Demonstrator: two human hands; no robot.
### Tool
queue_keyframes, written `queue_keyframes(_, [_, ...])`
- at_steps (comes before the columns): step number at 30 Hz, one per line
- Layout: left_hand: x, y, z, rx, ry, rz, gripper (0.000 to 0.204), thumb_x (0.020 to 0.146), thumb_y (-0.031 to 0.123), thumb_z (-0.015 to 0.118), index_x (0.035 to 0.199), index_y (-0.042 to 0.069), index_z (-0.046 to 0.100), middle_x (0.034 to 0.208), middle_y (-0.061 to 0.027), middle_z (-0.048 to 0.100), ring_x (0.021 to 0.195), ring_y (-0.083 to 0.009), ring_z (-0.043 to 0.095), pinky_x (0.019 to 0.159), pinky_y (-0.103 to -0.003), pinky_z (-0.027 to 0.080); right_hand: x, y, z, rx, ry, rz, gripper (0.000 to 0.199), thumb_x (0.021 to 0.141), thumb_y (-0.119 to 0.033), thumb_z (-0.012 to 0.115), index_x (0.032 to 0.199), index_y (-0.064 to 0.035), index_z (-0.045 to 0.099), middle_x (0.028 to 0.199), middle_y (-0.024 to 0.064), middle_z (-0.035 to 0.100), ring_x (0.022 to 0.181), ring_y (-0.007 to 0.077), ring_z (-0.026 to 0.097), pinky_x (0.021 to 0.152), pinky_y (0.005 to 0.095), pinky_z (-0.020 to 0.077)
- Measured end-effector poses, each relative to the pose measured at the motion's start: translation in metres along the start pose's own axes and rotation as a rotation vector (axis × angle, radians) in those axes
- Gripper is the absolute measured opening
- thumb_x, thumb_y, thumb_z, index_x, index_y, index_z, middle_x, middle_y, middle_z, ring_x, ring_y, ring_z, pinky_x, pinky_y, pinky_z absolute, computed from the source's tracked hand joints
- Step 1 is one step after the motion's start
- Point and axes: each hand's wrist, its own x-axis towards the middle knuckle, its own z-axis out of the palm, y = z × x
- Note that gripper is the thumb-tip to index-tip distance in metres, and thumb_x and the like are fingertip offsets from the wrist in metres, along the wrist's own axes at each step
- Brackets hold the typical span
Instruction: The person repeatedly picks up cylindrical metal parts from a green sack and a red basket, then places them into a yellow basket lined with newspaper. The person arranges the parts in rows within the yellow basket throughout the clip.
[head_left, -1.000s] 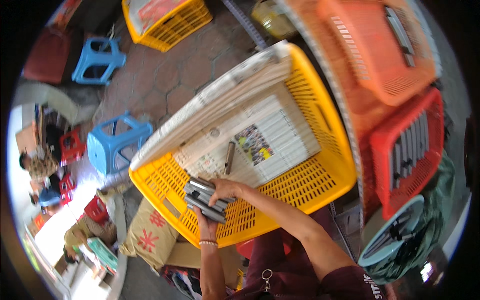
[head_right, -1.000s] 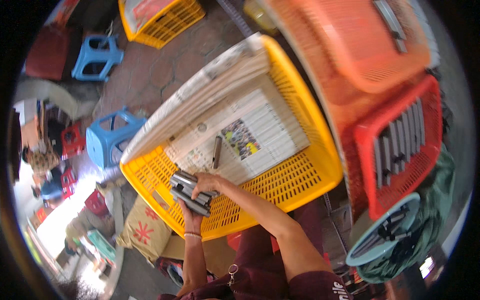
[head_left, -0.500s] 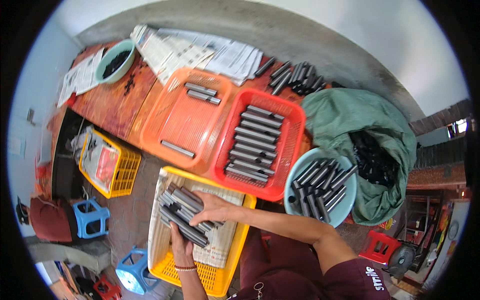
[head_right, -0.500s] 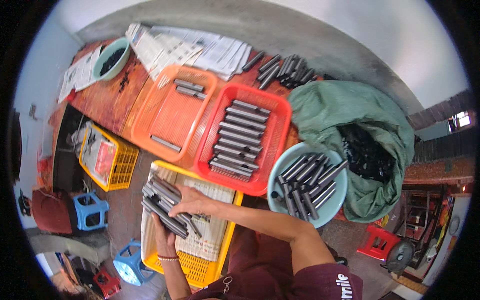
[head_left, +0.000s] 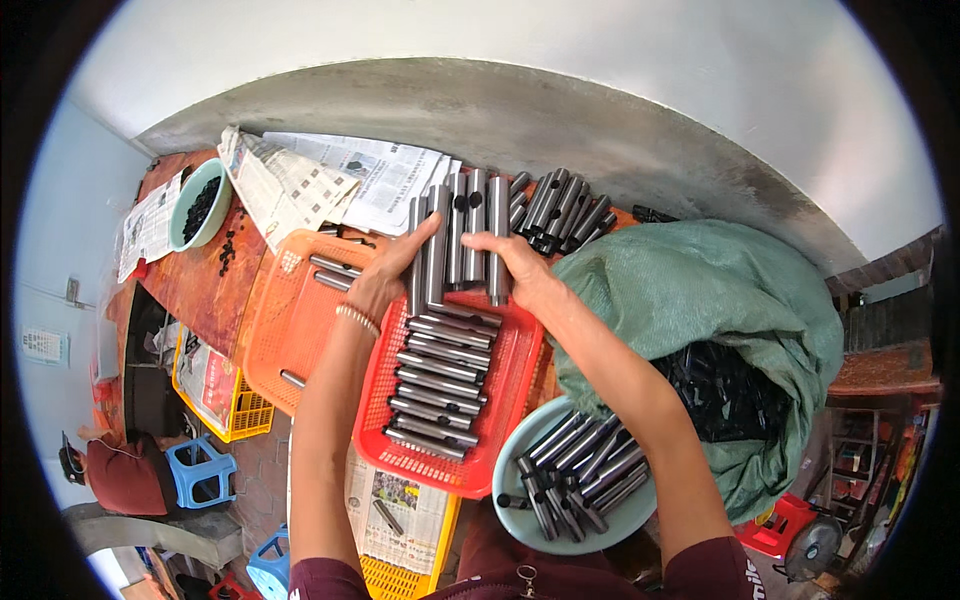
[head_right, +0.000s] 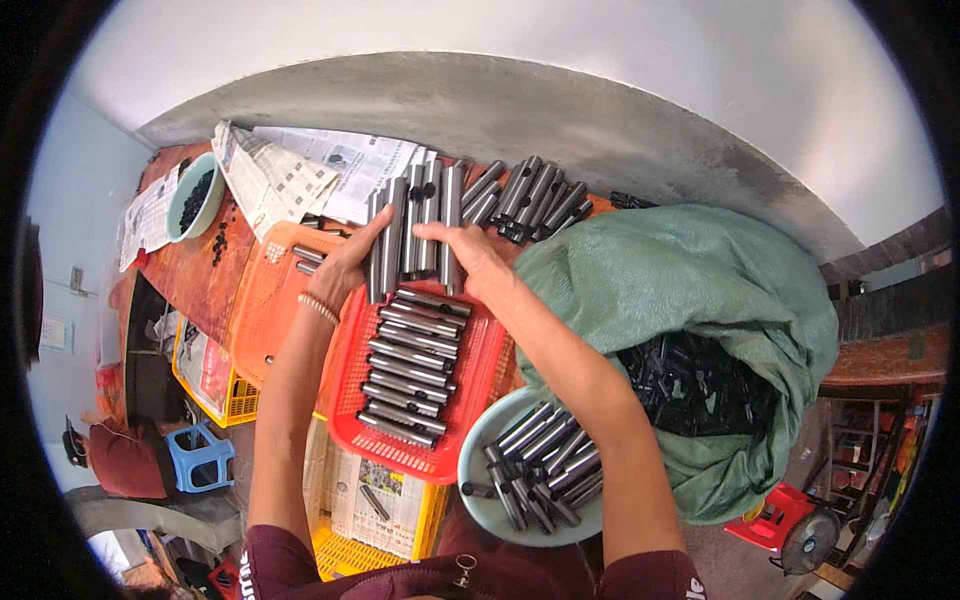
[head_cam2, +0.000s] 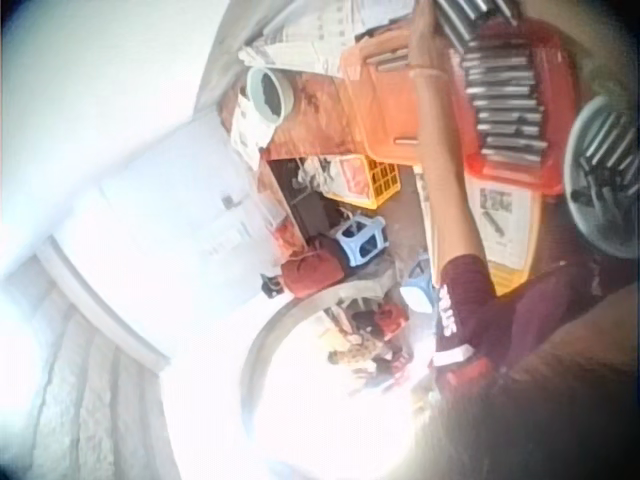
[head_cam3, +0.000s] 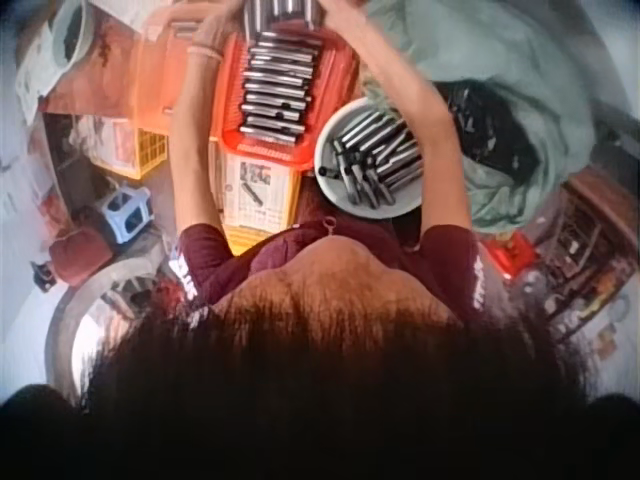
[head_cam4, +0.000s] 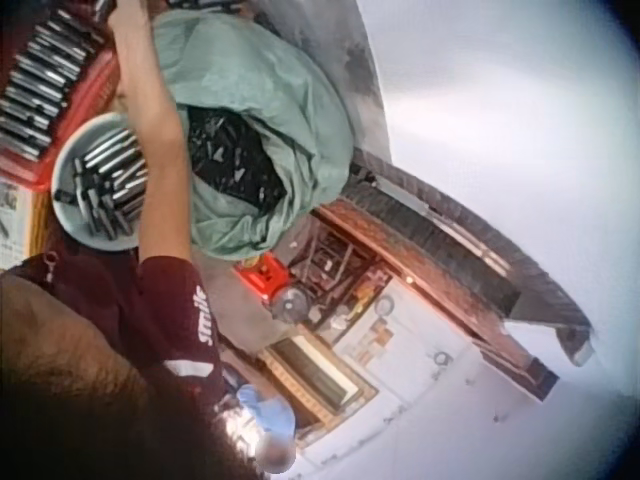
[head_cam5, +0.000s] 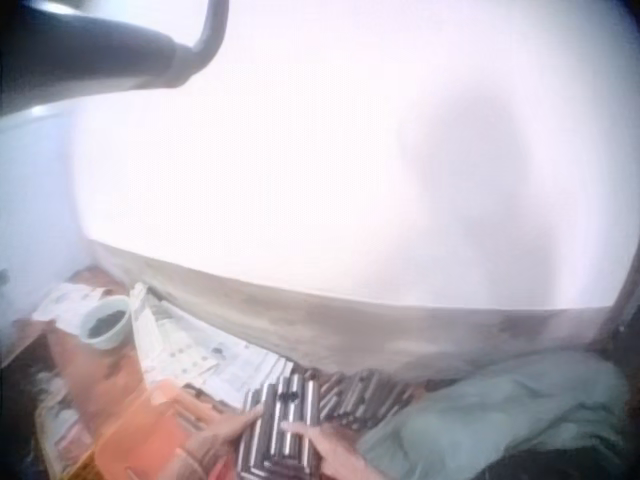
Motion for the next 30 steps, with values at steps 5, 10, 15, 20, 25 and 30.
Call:
queue_keyframes(5, [0.099,-0.003,0.023,0.060,-0.032,-0.097,0.049,0.076,0.044,0.067,0.105,0.005,0.058,0.088,-0.0076,0.064,0.069,-0.0181,0.062,0.059,-0.032,0.055,0.063,-0.013,-0.069,-0.006,0.148,0.044,0.032,0.067,-0.023,0.069,0.092,-0.0044,0.058,0.079,0.0096,0.061,0.062,0.0211,0.059,0.049,0.0399,0.0475])
queue_keyframes(10, [0.145,0.004,0.042,0.175,0.068,-0.098,0.049,0.076,0.047,0.066,0.100,0.005,0.061,0.083,-0.0078,0.065,0.064,-0.0150,0.063,0.054,-0.028,0.054,0.103,-0.016,-0.090,-0.003,0.267,-0.006,0.035,0.072,-0.025,0.067,0.098,-0.0052,0.056,0.081,0.0076,0.060,0.065,0.0198,0.059,0.050,0.0367,0.0479])
queue_keyframes(15, [0.176,0.017,0.049,0.490,0.119,-0.128,0.064,0.070,0.062,0.061,0.104,0.008,0.061,0.097,-0.0105,0.063,0.077,-0.0174,0.062,0.062,-0.030,0.051,0.104,-0.020,-0.088,-0.063,0.416,-0.026,0.041,0.074,-0.028,0.067,0.103,-0.0033,0.052,0.092,0.0087,0.058,0.081,0.0201,0.058,0.065,0.0422,0.0499])
queue_keyframes(20, [0.195,0.014,0.040,0.677,0.101,-0.072,0.076,0.070,0.061,0.061,0.105,-0.005,0.056,0.095,-0.0179,0.061,0.079,-0.0199,0.062,0.064,-0.031,0.052,0.104,-0.022,-0.090,-0.244,0.562,-0.077,0.048,0.073,-0.020,0.068,0.110,-0.0061,0.042,0.103,0.0105,0.055,0.090,0.0237,0.056,0.076,0.0489,0.0455])
queue_keyframes(25, [0.201,-0.002,0.040,0.775,0.266,0.198,0.076,0.071,0.058,0.063,0.108,-0.008,0.054,0.095,-0.0190,0.061,0.080,-0.0218,0.061,0.067,-0.032,0.051,0.102,-0.017,-0.095,-0.474,0.665,-0.125,0.077,0.065,-0.011,0.073,0.126,0.0012,0.028,0.124,0.0231,0.037,0.115,0.0349,0.041,0.095,0.0384,0.0390])
queue_keyframes(30, [0.226,-0.018,0.013,1.240,0.353,0.288,0.071,0.079,0.054,0.054,0.109,-0.010,0.052,0.099,-0.0251,0.060,0.094,-0.0317,0.058,0.080,-0.038,0.045,0.087,-0.013,-0.080,-0.738,0.762,-0.155,0.060,0.067,-0.003,0.066,0.120,-0.0012,0.037,0.116,0.0200,0.041,0.108,0.0330,0.044,0.085,0.0393,0.0424])
